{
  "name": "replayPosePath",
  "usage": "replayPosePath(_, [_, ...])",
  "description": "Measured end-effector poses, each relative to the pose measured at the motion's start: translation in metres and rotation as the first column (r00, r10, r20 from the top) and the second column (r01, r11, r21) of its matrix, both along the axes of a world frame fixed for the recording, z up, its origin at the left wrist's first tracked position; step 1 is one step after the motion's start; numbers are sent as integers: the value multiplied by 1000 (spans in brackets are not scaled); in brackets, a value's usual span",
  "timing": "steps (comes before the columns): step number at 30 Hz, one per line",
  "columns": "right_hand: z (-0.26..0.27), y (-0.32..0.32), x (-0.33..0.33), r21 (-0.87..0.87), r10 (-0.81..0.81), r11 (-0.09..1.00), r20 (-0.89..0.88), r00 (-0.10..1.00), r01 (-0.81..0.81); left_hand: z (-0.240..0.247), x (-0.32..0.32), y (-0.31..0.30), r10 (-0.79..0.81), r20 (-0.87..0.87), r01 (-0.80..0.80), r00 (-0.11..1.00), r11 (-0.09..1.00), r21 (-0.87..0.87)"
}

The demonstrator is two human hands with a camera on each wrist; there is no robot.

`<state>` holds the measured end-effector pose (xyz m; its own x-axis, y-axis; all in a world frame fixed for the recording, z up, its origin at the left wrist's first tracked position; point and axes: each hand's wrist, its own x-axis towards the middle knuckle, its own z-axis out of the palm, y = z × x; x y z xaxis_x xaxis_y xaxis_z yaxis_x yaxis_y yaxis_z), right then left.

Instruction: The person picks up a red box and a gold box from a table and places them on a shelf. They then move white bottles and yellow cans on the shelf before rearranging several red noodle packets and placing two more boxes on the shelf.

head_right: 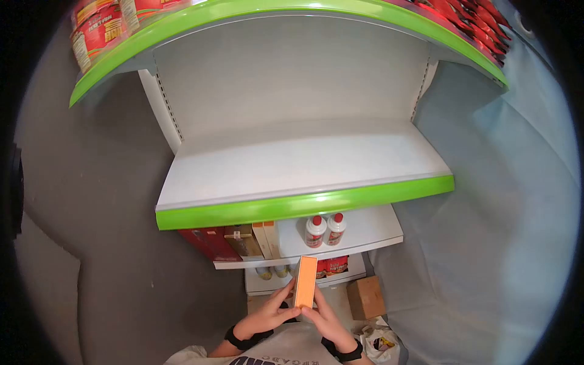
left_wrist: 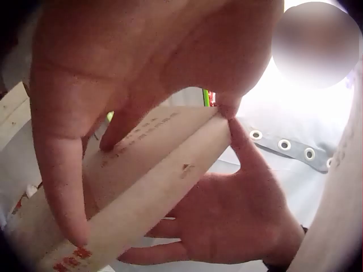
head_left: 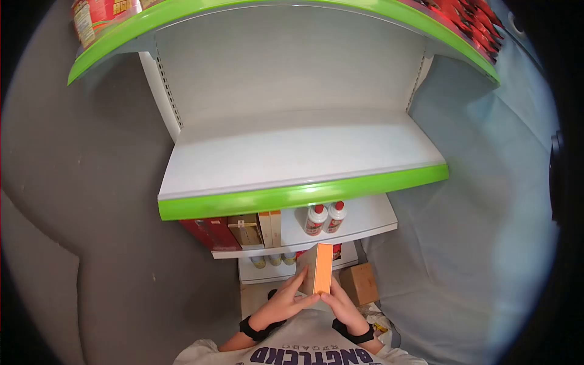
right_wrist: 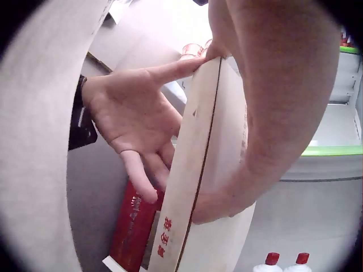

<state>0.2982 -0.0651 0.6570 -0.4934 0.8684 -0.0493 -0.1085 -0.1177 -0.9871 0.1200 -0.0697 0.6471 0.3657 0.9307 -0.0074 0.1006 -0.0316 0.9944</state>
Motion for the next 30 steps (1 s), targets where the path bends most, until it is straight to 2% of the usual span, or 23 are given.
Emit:
replayPosePath(1, [0, 9, -7, 2, -2, 1000, -3, 1000, 2, 0, -5, 9, -2, -3, 2, 1000, 1000, 2])
replayPosePath(3, [-1, 27, -20, -194, -86, 979, -82, 993, 68, 6, -16, 30, 18, -105, -19, 994, 1000, -5])
replayPosePath(4, [-6, 36, -27, -196, -91, 978, -85, 992, 73, -1, -21, 41, 13, -108, -14, 994, 1000, -7])
replayPosePath(6, [-25, 51, -39, -167, -158, 976, -102, 982, 139, -30, -29, 62, -3, -231, 24, 973, 996, 87])
replayPosePath(7, [-30, 56, -44, -182, -162, 973, -100, 982, 143, -41, -29, 68, -10, -231, 27, 973, 997, 72])
replayPosePath(8, [-32, 64, -50, -211, -187, 964, -106, 977, 161, -50, -26, 76, 24, 14, -23, 1000, 997, -68])
replayPosePath(9, [-34, 74, -55, -235, -209, 956, -114, 971, 178, -57, -24, 85, 94, 249, -42, 964, 977, -208])
replayPosePath(10, [-39, 83, -58, -221, -229, 954, -105, 968, 201, -61, -23, 94, 111, 249, -81, 962, 988, -131])
replayPosePath(11, [-41, 93, -63, -223, -226, 954, -108, 968, 198, -65, -25, 101, 114, 247, -83, 962, 988, -132])
replayPosePath(13, [-44, 113, -69, -262, -280, 937, -159, 947, 233, -61, -28, 117, 126, -144, -140, 981, 986, -89])
replayPosePath(14, [-54, 124, -72, -260, -297, 933, -169, 940, 249, -57, -29, 125, 96, -150, -111, 984, 989, -93])
replayPosePath(15, [-61, 134, -73, -261, -287, 935, -166, 944, 239, -56, -27, 125, 107, -147, -122, 983, 988, -96])
replayPosePath(16, [-67, 144, -73, -264, -288, 930, -96, 953, 255, -54, -23, 126, 138, 75, -117, 988, 965, -233])
replayPosePath(17, [-74, 155, -74, -263, -289, 926, -29, 957, 271, -52, -20, 129, 191, 286, -80, 939, 931, -357])
replayPosePath(18, [-76, 163, -77, -250, -282, 929, -4, 959, 272, -55, -18, 129, 197, 248, -121, 948, 950, -288])
replayPosePath(21, [-78, 173, -82, -251, -302, 916, 83, 950, 314, -57, -24, 118, 196, 305, -77, 932, 929, -362])
replayPosePath(22, [-88, 178, -84, -278, -295, 911, 83, 952, 306, -59, -29, 117, 170, 202, -93, 965, 935, -343])
replayPosePath(25, [-93, 190, -93, -337, -230, 899, 180, 957, 279, -71, -40, 110, 190, 232, -114, 954, 946, -304])
replayPosePath(29, [-120, 205, -101, -304, -232, 916, 134, 963, 263, -73, -54, 108, 156, 181, -104, 971, 958, -267])
replayPosePath(30, [-114, 205, -108, -278, -269, 917, 94, 959, 285, -64, -55, 108, 177, 122, -140, 977, 954, -263])
